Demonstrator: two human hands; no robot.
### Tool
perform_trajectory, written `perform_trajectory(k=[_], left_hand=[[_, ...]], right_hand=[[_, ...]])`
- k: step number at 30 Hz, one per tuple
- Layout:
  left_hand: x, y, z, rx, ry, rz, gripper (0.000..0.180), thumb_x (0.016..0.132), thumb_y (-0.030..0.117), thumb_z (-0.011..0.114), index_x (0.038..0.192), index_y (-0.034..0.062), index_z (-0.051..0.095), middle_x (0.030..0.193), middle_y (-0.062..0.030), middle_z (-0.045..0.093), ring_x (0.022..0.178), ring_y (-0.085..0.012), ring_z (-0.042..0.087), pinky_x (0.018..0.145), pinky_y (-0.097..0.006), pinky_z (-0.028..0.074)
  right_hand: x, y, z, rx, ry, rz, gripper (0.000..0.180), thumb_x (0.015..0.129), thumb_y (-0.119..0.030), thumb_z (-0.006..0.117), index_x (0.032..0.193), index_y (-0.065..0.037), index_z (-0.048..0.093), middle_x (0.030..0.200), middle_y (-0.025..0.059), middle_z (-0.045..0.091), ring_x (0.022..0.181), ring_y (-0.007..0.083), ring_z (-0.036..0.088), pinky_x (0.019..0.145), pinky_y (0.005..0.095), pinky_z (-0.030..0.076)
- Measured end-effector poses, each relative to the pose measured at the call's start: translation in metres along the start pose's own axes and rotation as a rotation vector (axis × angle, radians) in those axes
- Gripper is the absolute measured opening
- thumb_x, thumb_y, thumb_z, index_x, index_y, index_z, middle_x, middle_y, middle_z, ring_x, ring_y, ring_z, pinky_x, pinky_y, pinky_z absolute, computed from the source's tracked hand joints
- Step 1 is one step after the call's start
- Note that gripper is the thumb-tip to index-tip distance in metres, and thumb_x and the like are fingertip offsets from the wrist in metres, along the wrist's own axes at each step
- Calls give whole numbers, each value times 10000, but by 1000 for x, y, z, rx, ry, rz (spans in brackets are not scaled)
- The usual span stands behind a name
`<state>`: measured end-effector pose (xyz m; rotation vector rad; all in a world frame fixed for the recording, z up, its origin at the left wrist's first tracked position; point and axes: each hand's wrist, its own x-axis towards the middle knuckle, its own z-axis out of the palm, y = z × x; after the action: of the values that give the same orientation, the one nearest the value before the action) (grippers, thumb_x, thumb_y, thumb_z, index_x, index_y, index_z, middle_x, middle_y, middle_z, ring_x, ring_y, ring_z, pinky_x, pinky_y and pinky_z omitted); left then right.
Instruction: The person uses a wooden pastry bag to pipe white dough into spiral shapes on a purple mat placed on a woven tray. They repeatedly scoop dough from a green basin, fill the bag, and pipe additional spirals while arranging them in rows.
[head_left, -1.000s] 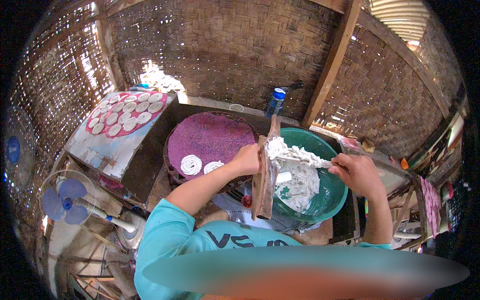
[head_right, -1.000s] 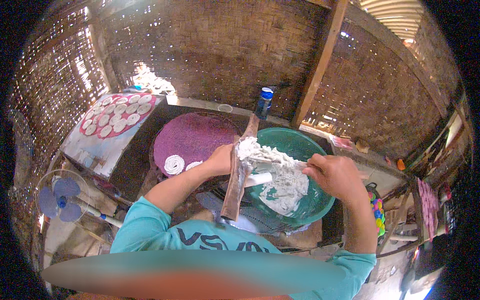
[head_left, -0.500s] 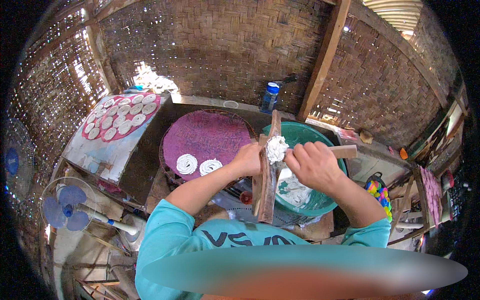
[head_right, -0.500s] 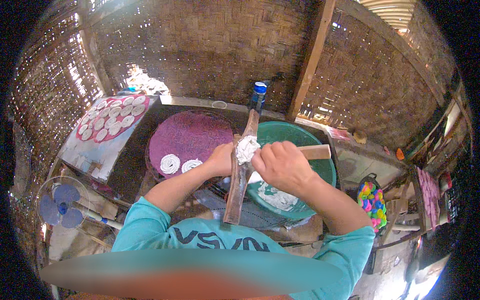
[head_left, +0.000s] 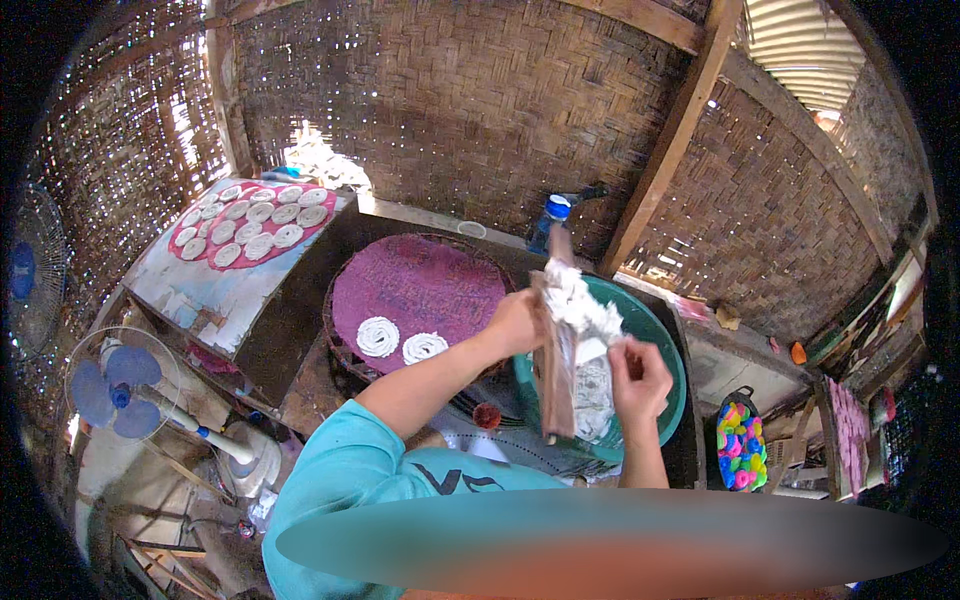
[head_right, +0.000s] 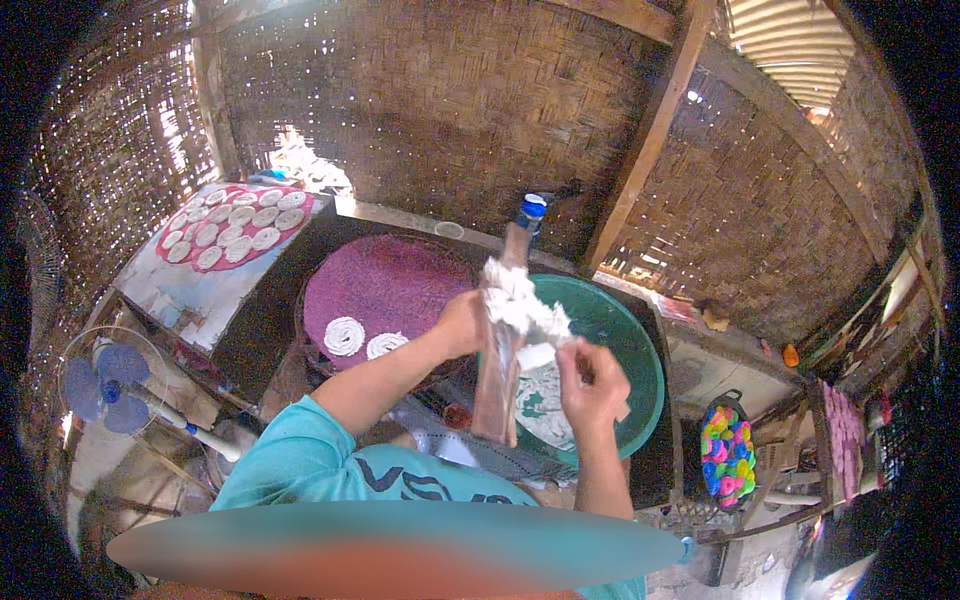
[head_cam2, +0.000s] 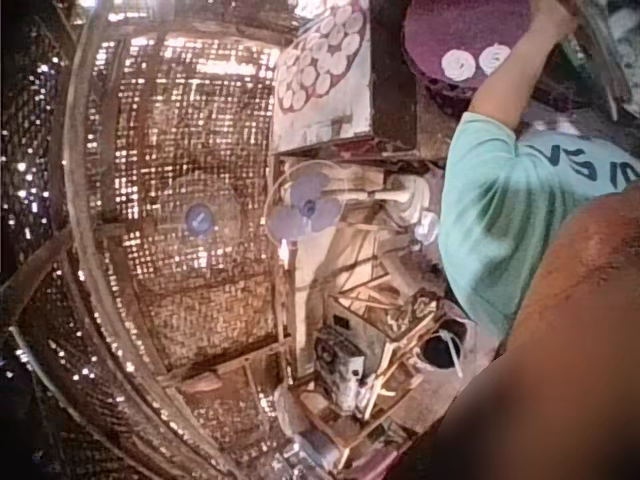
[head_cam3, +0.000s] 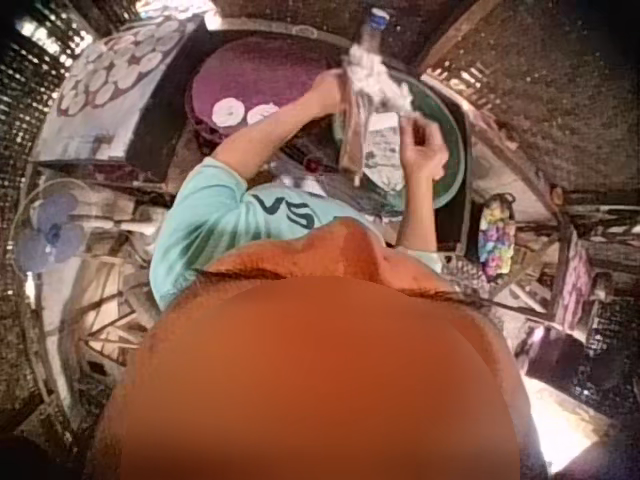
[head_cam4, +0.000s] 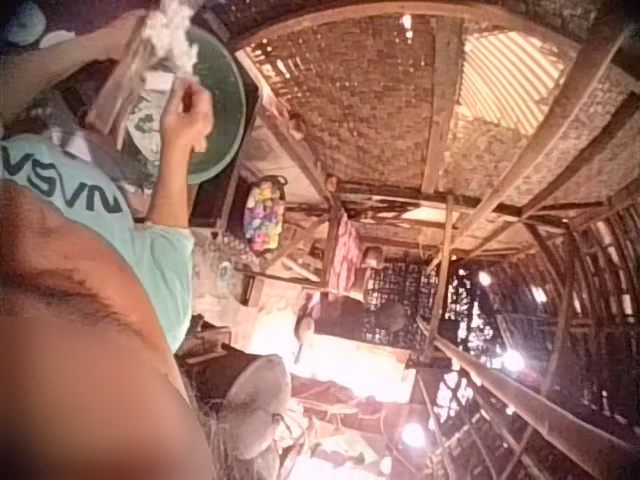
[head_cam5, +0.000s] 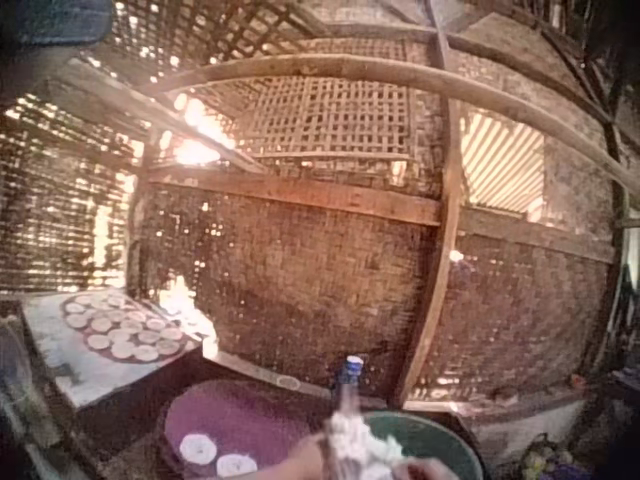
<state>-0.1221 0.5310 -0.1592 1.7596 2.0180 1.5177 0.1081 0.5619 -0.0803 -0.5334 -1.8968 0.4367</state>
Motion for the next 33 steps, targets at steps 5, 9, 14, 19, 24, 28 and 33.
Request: perform_trajectory(k=[5, 9, 14, 19, 24, 28, 33], left_hand=[[11, -47, -2, -613, 48, -165, 447, 659, 285, 715, 1032, 79, 577, 973, -168, 627, 937, -343, 592, 784, -391, 482], [-3, 48, -17, 11, 9, -47, 425, 712, 332, 648, 1023, 52, 574, 943, -190, 632, 912, -376, 587, 776, -417, 478], [10, -10, -2, 59, -155, -118, 382, 756, 339, 586, 964, 22, 627, 925, -207, 637, 896, -366, 603, 759, -403, 480], [4, -37, 10, -551, -77, -426, 300, 802, 308, 590, 970, 63, 627, 921, -129, 633, 863, -237, 617, 743, -349, 485], [0, -5, 14, 10, -233, 60, 462, 677, 427, 714, 1007, 116, 622, 1007, -83, 634, 910, -271, 606, 805, -369, 477], [3, -6, 12, 207, -273, -64, 405, 707, 384, 697, 1028, 148, 624, 987, -79, 644, 894, -240, 617, 786, -359, 487], [2, -28, 16, -645, -156, -359, 282, 815, 239, 582, 1008, 36, 622, 915, -106, 656, 860, -216, 629, 738, -354, 501]], right_hand=[[-5, 22, -26, -51, 35, -44, 186, 673, -80, 756, 790, -21, 625, 656, 78, 621, 560, 146, 607, 518, 248, 480], [12, 11, -1, -245, 157, -214, 195, 672, -130, 755, 803, -51, 633, 636, 77, 598, 517, 209, 580, 509, 295, 461], [2, 2, -3, -220, 50, -356, 213, 663, -93, 747, 795, -60, 583, 647, 62, 607, 533, 201, 587, 501, 292, 455], [-13, 16, -9, 40, -95, -62, 207, 665, -116, 769, 781, -37, 617, 669, 71, 623, 563, 145, 585, 530, 265, 462], [12, 22, 3, -196, 52, 48, 220, 705, -185, 751, 814, -27, 645, 647, 82, 622, 560, 160, 606, 543, 266, 481], [3, 13, 2, -173, 77, -311, 174, 680, -55, 749, 775, -17, 609, 555, 52, 504, 446, 117, 457, 427, 234, 363], [-18, 13, -13, 23, -81, -108, 209, 668, -105, 763, 783, -25, 609, 639, 58, 611, 516, 127, 572, 493, 261, 456]])
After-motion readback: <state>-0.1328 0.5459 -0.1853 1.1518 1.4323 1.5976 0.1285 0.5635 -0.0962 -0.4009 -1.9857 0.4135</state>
